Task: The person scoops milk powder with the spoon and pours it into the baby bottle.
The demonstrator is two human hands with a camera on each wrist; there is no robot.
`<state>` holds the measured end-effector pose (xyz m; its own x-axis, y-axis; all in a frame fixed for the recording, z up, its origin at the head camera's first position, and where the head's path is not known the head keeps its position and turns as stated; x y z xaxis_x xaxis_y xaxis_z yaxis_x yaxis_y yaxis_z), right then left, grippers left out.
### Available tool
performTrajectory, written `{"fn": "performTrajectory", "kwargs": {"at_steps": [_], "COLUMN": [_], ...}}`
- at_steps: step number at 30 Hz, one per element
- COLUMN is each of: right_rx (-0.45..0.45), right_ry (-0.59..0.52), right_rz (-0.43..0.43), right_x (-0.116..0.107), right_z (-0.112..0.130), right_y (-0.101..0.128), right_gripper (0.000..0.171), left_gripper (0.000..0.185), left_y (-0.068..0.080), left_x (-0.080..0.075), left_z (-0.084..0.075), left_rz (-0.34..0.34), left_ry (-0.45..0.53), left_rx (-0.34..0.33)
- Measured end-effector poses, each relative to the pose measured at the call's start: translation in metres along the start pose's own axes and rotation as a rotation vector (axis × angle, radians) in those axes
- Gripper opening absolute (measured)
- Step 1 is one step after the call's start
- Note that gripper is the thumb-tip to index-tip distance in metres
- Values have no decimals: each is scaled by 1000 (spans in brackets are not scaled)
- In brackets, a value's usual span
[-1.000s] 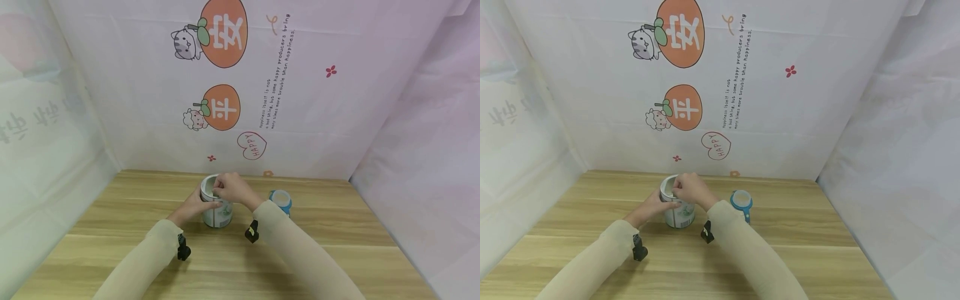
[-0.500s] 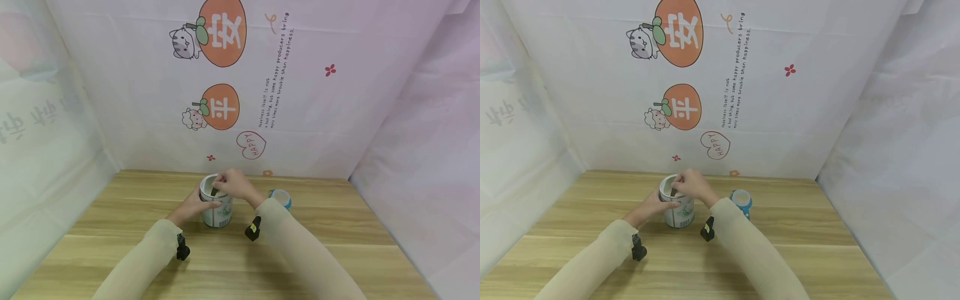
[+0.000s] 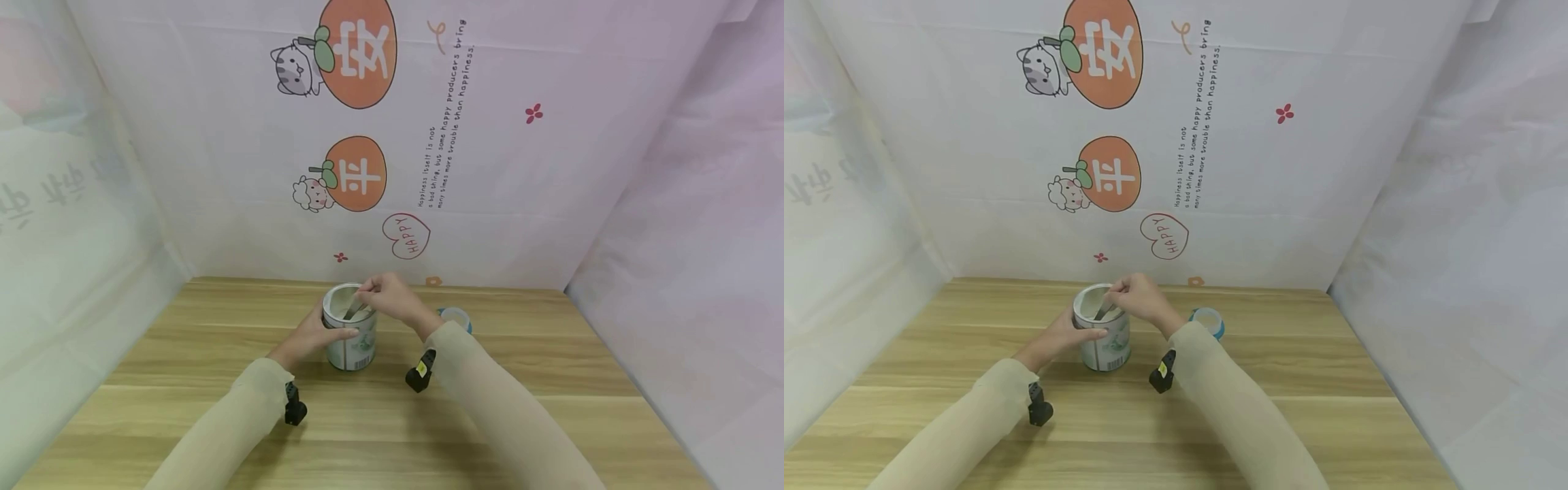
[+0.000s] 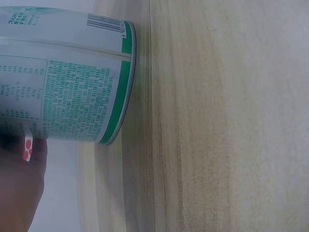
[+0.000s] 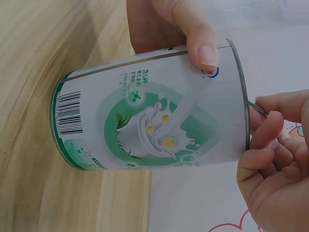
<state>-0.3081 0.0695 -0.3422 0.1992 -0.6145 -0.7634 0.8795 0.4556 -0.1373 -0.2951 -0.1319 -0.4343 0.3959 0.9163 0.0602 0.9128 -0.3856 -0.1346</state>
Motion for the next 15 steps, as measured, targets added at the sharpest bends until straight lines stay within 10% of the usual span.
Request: {"fn": "performTrajectory", "kwargs": {"at_steps": [15], "right_rx": [173], "right_ry": [-216], "right_rz": [-25], "right_x": [-4], "right_z": [-14], "right_y": [3], "right_gripper": [23], "left_gripper": [90], "left_y": [2], "left_x": [2], "left_z": [-2], "left_rz": [-34], "left_ry": [-20], "left_rx": [-10]}}
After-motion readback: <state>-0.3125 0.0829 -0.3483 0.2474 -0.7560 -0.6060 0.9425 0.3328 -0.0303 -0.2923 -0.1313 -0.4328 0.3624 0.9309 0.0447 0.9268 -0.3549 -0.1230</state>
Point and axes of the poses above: each hand's wrist, its own y-axis away from the middle knuckle, its own x-axis out of the palm, z = x × y, the point moved 1 cm from there along -y, towards the middle knuckle, and after that the axes turned 13 degrees about y, right-handed, at the moved point
